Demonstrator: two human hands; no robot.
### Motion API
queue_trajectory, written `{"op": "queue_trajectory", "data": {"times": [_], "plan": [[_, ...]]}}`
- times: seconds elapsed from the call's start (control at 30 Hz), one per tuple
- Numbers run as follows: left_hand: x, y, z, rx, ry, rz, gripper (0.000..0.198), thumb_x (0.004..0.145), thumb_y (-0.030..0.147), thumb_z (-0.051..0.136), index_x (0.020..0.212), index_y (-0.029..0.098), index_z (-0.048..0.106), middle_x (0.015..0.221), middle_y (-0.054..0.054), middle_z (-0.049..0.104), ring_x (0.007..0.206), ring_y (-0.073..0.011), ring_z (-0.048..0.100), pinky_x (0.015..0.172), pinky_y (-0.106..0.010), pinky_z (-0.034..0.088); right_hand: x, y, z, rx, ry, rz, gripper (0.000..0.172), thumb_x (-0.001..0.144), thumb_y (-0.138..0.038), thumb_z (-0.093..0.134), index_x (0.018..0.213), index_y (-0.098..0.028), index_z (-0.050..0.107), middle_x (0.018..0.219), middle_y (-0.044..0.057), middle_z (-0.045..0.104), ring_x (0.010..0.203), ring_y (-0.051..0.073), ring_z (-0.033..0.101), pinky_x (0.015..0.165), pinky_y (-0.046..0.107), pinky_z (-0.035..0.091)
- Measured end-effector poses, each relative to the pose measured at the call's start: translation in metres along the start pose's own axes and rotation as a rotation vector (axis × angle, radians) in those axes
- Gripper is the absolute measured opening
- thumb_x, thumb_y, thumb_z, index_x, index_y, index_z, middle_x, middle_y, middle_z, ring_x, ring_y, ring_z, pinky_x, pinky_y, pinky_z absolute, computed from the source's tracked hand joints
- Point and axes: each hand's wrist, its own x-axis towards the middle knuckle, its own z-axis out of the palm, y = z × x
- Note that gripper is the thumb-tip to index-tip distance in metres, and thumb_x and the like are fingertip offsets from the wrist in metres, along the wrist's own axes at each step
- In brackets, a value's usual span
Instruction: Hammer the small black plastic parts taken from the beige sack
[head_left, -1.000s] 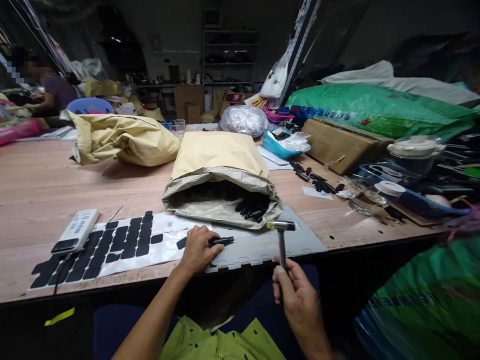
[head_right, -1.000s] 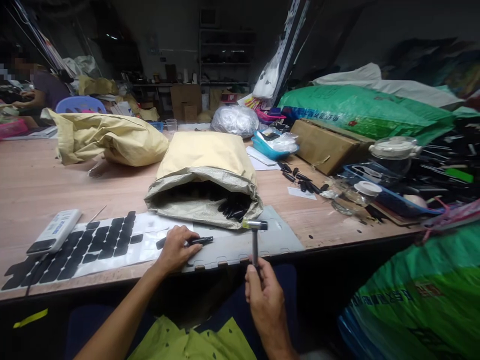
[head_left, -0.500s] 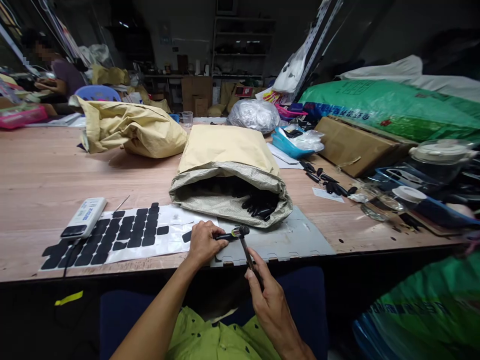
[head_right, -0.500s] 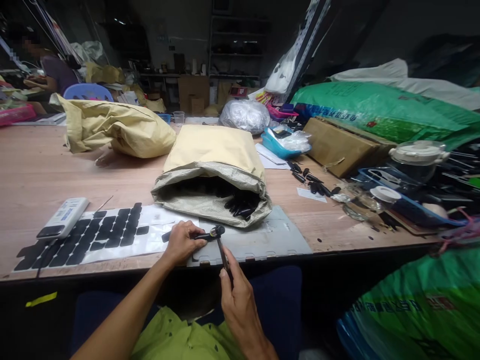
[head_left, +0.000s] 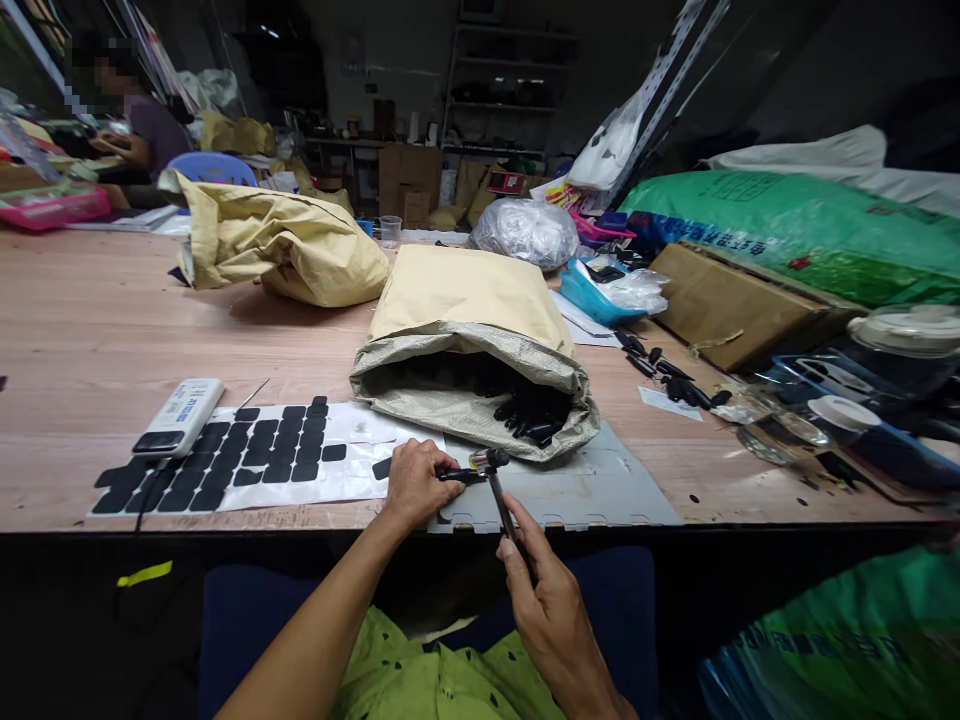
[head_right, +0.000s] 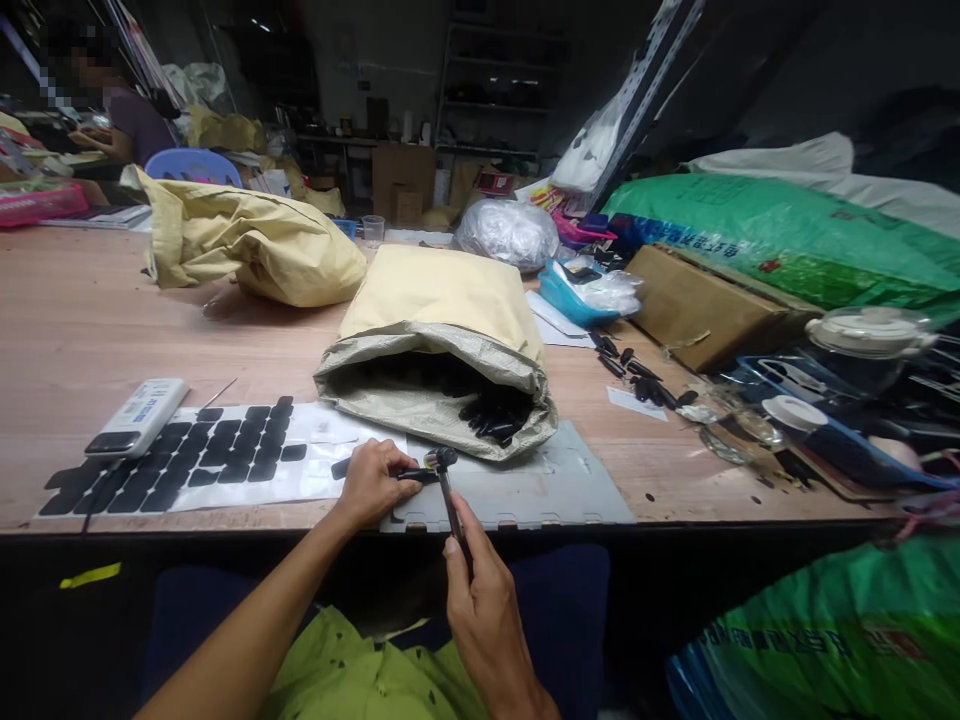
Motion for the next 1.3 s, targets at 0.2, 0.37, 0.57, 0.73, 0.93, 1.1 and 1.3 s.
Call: {"op": "queue_trajectory", "data": {"times": [0.2,0.37,0.57,0.73,0.93,1.1,1.3], "plan": [[-0.001,-0.001,0.002,0.016,0.008,0.009,0.011,0.071,0.027,0.075,0.081,0.026,0.078,0.079,0.0,0.066,0.088,-0.0208,0.054,0.084,-0.035,0.037,-0.004,-0.005,0.007,-0.017,-0.098,-0.063,0.048,0.095,-0.034,0.044,0.141,-0.024,0.051,0.14,0.004,0.058,0.129,0.018,0.054,0.108,0.032,0.046],[-0.001,-0.003,0.004,-0.015,0.014,0.019,0.013,0.069,0.027,0.077,0.082,0.027,0.077,0.078,0.0,0.066,0.087,-0.0208,0.054,0.085,-0.036,0.037,0.01,0.007,-0.001,-0.13,0.004,-0.023,0.048,0.094,-0.038,0.046,0.138,-0.022,0.054,0.132,0.007,0.063,0.119,0.021,0.061,0.099,0.033,0.052],[-0.004,-0.005,0.001,-0.018,0.01,0.062,0.014,0.064,0.027,0.08,0.076,0.025,0.076,0.074,0.0,0.064,0.083,-0.02,0.053,0.085,-0.037,0.037,0.058,0.029,-0.018,-0.491,0.183,-0.152,0.038,0.093,-0.03,0.041,0.123,-0.019,0.061,0.11,0.009,0.068,0.097,0.023,0.063,0.081,0.035,0.052],[-0.006,-0.008,-0.002,-0.024,-0.033,0.107,0.015,0.059,0.028,0.082,0.072,0.023,0.075,0.074,0.001,0.063,0.084,-0.0199,0.052,0.084,-0.037,0.036,0.081,0.036,-0.01,-0.712,0.218,-0.301,0.032,0.092,-0.02,0.043,0.117,-0.018,0.063,0.094,0.008,0.066,0.09,0.023,0.054,0.081,0.035,0.046],[-0.028,-0.002,-0.005,-0.22,-0.073,0.241,0.012,0.069,0.029,0.076,0.078,0.021,0.073,0.079,-0.002,0.063,0.082,-0.0192,0.054,0.08,-0.034,0.04,0.08,0.032,0.007,-0.882,0.321,-0.288,0.03,0.093,-0.018,0.046,0.119,-0.02,0.061,0.094,0.006,0.063,0.085,0.021,0.051,0.073,0.032,0.039],[-0.089,-0.006,0.013,-0.394,-0.411,0.337,0.022,0.086,0.038,0.061,0.1,0.024,0.07,0.089,-0.003,0.067,0.08,-0.0169,0.06,0.073,-0.027,0.044,0.078,0.027,0.011,-0.912,0.36,-0.283,0.027,0.091,-0.017,0.049,0.115,-0.02,0.061,0.092,0.006,0.062,0.083,0.02,0.051,0.072,0.032,0.037],[-0.107,-0.081,0.063,-0.116,-0.496,-0.325,0.038,0.088,0.035,0.052,0.124,0.027,0.062,0.122,-0.007,0.067,0.119,-0.0296,0.059,0.101,-0.04,0.044,0.078,0.025,0.011,-0.918,0.357,-0.276,0.027,0.091,-0.016,0.048,0.115,-0.019,0.061,0.093,0.005,0.062,0.085,0.02,0.051,0.072,0.031,0.036]]}}
